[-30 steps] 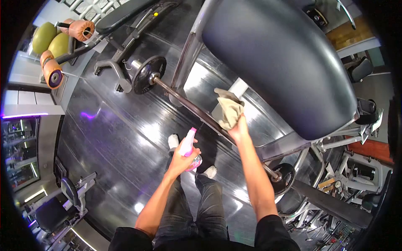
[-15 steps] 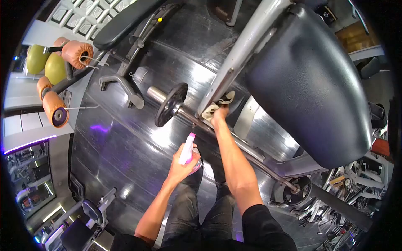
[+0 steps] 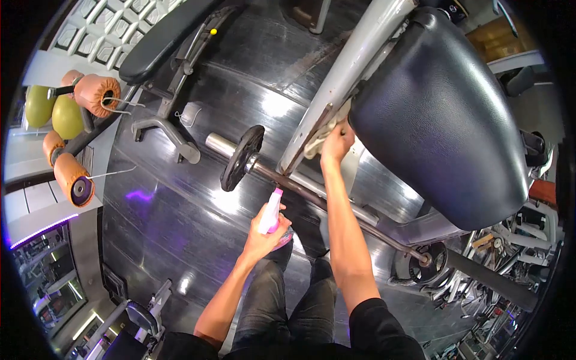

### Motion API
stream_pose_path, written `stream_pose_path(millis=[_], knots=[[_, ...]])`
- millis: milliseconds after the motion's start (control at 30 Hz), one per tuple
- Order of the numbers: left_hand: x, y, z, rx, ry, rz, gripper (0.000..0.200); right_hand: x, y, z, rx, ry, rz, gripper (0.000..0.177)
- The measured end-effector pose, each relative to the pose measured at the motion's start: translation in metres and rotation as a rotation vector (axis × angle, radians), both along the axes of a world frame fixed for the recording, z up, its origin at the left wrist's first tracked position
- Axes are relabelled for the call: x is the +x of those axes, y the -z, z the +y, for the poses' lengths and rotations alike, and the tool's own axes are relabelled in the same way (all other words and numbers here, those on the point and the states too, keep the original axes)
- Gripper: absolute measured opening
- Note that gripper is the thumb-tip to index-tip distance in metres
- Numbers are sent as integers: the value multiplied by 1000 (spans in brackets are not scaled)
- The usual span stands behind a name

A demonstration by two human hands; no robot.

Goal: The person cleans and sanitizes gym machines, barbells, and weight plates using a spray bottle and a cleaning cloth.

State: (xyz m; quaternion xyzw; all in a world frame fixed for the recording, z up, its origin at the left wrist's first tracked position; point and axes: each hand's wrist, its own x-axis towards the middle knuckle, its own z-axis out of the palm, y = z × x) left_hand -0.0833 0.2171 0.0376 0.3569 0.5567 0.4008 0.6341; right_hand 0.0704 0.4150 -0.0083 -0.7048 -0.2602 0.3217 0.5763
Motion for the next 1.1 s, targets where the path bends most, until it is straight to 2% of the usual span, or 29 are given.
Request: stream_pose_path(millis=[33,67,100,167,200,267,333,367,467,533,567,667,700,733,767,800,833,867,933,967,1000,1033,1067,1100], knots=[[1,1,-2,-2,10,-3,31,8,59,-6,141,-23,-491,25],[1,3,-5,-23,32,26,31,7,75,-21,133,-75,-426,28],[2,6,-7,-41,52,55,31,6,74,-39,-64,-186,-286,29],[1,11,-14,-59,65,65,31,12,103,-70,-229,-452,-119,34],[6,11,-17,-76,78,78,32,11,128,-82,-545,-501,-29,40],[10,9,-20,-59,84,72,32,2,116,-71,-427,-294,462,46],[12,10,-25,-75,106,106,32,-6,72,-47,-222,-201,470,44],[14,9,-28,-76,114,106,32,-6,63,-38,-223,-212,332,39],[24,1,-28,-39,75,60,32,-2,9,-53,-68,-225,520,34],[34,-13,-31,-16,42,57,32,18,-22,-85,18,-531,589,39],[38,-18,-34,-2,44,41,32,28,-8,-101,86,-746,301,40],[54,-26,-47,43,124,13,36,60,-37,-162,80,-762,279,47],[69,-38,-53,21,56,-96,52,75,-42,-181,26,-727,404,49],[78,-40,-58,32,68,-98,52,91,-45,-201,-26,-691,531,51],[86,-42,-64,129,195,15,61,108,-49,-221,-44,-664,565,49],[97,-44,-71,229,321,128,71,121,-33,-244,76,-618,389,46],[113,-48,-81,74,324,105,81,136,-36,-265,45,-630,352,44],[131,-53,-92,79,325,62,78,155,-43,-283,15,-642,313,43],[153,-40,-127,-215,406,190,42,188,-86,-314,-89,-680,292,38],[167,-41,-139,-168,460,140,42,202,-110,-328,-179,-689,266,36],[186,-46,-147,-121,515,89,42,216,-128,-342,-158,-705,72,38],[210,-81,-149,-204,507,1,42,229,-134,-358,-185,-670,311,42],[221,-65,-163,-104,532,-157,40,243,-139,-375,-209,-632,550,45],[233,-64,-174,-84,570,-148,39,259,-136,-394,-192,-627,539,45]])
